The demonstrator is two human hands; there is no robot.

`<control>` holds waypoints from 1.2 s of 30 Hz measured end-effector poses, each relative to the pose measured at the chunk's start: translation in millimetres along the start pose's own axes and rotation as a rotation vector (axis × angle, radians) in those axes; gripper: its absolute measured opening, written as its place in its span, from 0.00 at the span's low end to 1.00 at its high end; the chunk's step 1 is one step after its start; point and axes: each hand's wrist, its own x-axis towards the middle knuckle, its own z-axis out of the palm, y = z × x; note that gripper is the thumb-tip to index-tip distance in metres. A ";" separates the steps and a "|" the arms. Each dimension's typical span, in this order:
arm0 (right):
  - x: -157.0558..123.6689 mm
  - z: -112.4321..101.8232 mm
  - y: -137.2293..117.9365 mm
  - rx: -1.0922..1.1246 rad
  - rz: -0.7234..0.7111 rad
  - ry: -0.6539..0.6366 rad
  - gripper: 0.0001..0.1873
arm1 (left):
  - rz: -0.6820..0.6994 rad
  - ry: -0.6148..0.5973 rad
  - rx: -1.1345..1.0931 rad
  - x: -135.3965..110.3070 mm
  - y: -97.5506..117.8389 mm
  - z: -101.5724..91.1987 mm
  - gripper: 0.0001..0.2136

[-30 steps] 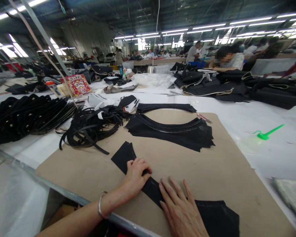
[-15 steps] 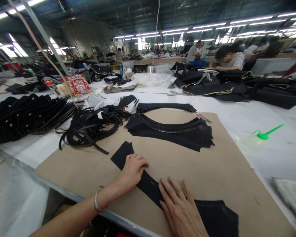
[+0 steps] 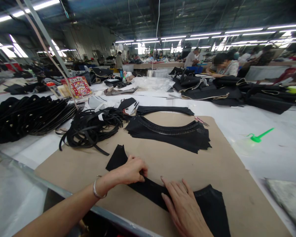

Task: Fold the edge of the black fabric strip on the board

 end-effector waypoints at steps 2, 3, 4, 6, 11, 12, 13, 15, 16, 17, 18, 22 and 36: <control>4.3 -2.4 -1.8 0.101 0.060 -0.019 0.16 | 0.013 0.001 -0.014 -1.4 0.6 -0.8 0.05; 7.2 -4.7 -2.5 0.144 0.080 -0.048 0.14 | 0.020 0.006 -0.018 -2.2 1.0 -0.9 0.05; 10.4 -7.8 -3.0 0.178 0.094 -0.081 0.13 | 0.028 0.015 -0.019 -3.0 1.3 -1.0 0.04; 17.3 -15.7 -3.6 0.196 0.090 -0.126 0.14 | 0.046 0.040 -0.016 -4.6 2.1 -2.5 0.04; 30.8 -41.4 -3.8 -0.012 -0.091 0.092 0.18 | 0.098 0.176 0.012 -11.9 12.0 -17.6 0.05; 31.6 -46.5 -3.9 -0.059 -0.119 0.155 0.18 | 0.118 0.241 0.041 -14.8 15.5 -20.5 0.05; 31.0 -51.1 -3.9 -0.098 -0.135 0.205 0.17 | 0.148 0.335 0.090 -18.2 19.1 -22.1 0.07; 25.1 -56.2 -3.3 -0.152 -0.146 0.255 0.16 | 0.231 0.567 0.231 -26.5 24.6 -18.8 0.09; 19.5 -55.9 -2.6 -0.165 -0.146 0.252 0.17 | 0.272 0.673 0.303 -31.1 25.8 -13.3 0.10; 12.2 -53.5 -1.6 -0.170 -0.144 0.243 0.18 | 0.302 0.746 0.356 -36.0 25.7 -5.2 0.11; 3.6 -49.1 -0.6 -0.169 -0.141 0.229 0.19 | 0.315 0.772 0.382 -41.0 24.3 5.1 0.12; -34.8 -21.6 1.4 -0.157 -0.107 0.162 0.20 | 0.274 0.695 0.362 -62.0 10.9 53.3 0.13; -82.7 -24.3 11.3 -0.418 -0.188 -0.015 0.21 | 0.206 0.609 0.304 -94.6 0.0 69.9 0.14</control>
